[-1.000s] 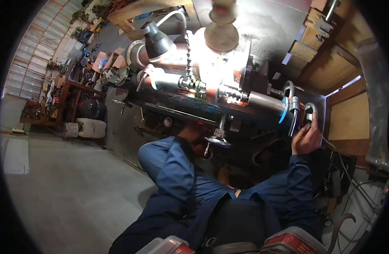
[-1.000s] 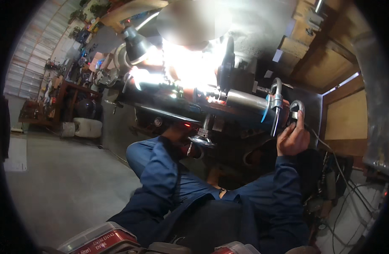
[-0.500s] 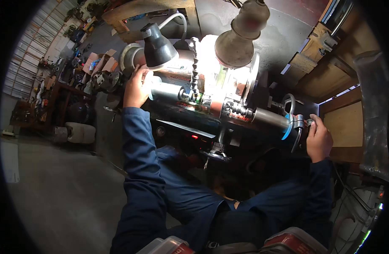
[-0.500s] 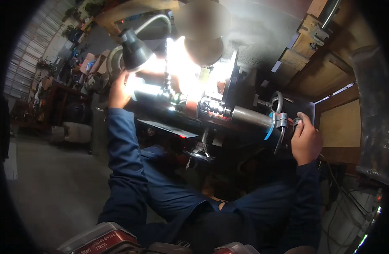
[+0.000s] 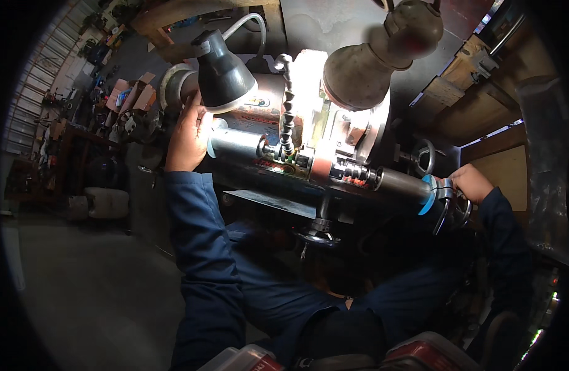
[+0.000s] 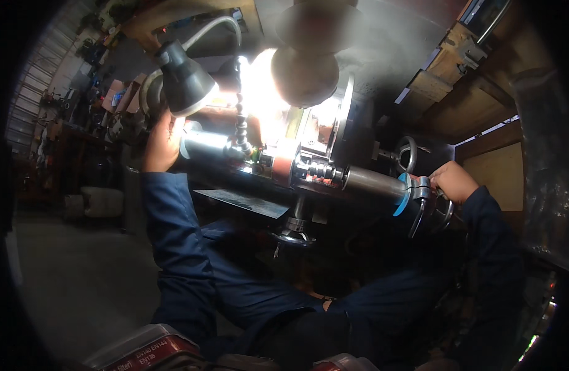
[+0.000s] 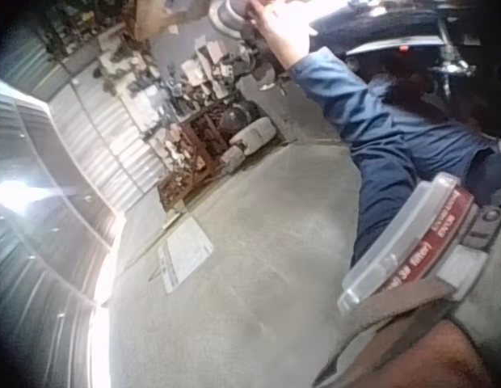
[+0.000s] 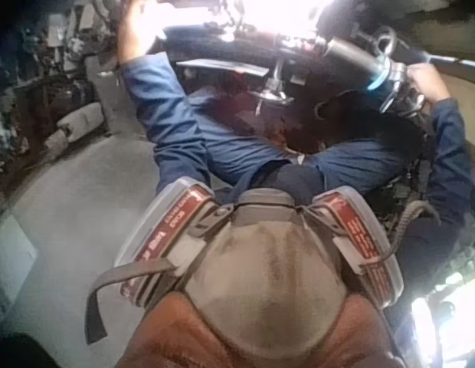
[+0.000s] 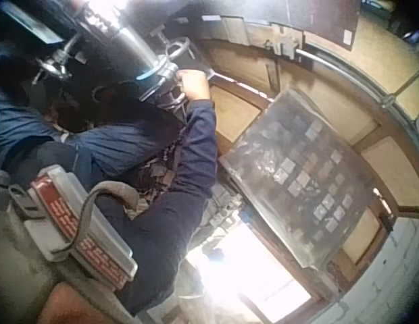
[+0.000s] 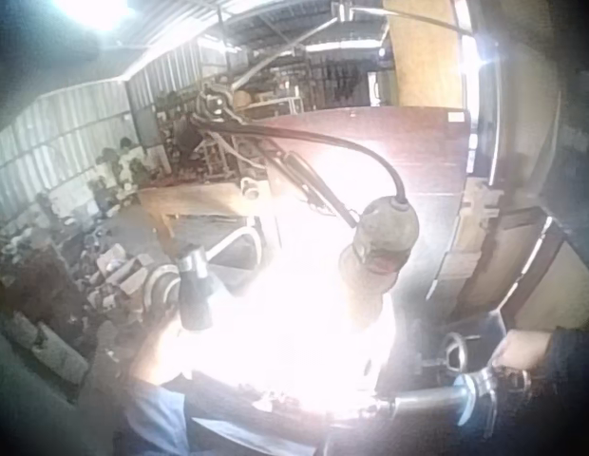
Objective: The person is using a stationary grinding machine to reshape or polish a cylindrical metal shaft, applying spray lubricant during the process.
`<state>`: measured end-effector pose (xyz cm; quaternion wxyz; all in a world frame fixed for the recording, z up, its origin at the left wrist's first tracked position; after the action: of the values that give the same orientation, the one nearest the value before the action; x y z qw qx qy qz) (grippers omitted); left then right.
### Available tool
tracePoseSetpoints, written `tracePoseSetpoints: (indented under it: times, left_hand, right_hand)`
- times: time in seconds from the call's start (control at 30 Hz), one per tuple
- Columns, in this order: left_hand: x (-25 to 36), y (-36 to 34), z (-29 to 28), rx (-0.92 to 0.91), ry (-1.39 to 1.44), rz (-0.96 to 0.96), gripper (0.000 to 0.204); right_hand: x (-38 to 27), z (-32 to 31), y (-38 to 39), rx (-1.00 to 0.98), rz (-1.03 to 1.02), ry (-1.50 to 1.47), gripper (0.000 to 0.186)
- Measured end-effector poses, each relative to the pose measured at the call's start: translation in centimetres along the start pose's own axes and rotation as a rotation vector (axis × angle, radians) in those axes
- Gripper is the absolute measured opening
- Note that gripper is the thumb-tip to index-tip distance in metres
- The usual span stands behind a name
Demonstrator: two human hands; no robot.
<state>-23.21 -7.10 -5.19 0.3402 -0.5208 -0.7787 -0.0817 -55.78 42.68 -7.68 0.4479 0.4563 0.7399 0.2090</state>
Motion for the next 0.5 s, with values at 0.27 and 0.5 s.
tracePoseSetpoints:
  times: [0.27, 0.5]
  left_hand:
    - [1.0, -0.1, -0.2, 0.026, -0.012, 0.035, 0.052]
    - [0.7, -0.4, -0.3, 0.101, -0.176, 0.167, 0.050]
  right_hand:
    - [-0.2, 0.2, -1.3, -0.195, -0.102, 0.353, 0.018]
    - [-2.6, 2.4, 5.5, 0.554, -0.070, 0.167, 0.024]
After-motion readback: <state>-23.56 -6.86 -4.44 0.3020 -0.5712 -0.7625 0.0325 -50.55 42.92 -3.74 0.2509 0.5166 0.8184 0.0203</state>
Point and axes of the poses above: each hand's wrist, its own y-axis away from the middle knuckle, its own z-axis out of the palm, x = y × z, the point moved 5 cm from there along -y, towards the middle knuckle, and after that the axes turned 10 degrees about -x, right-handed, at the moved point
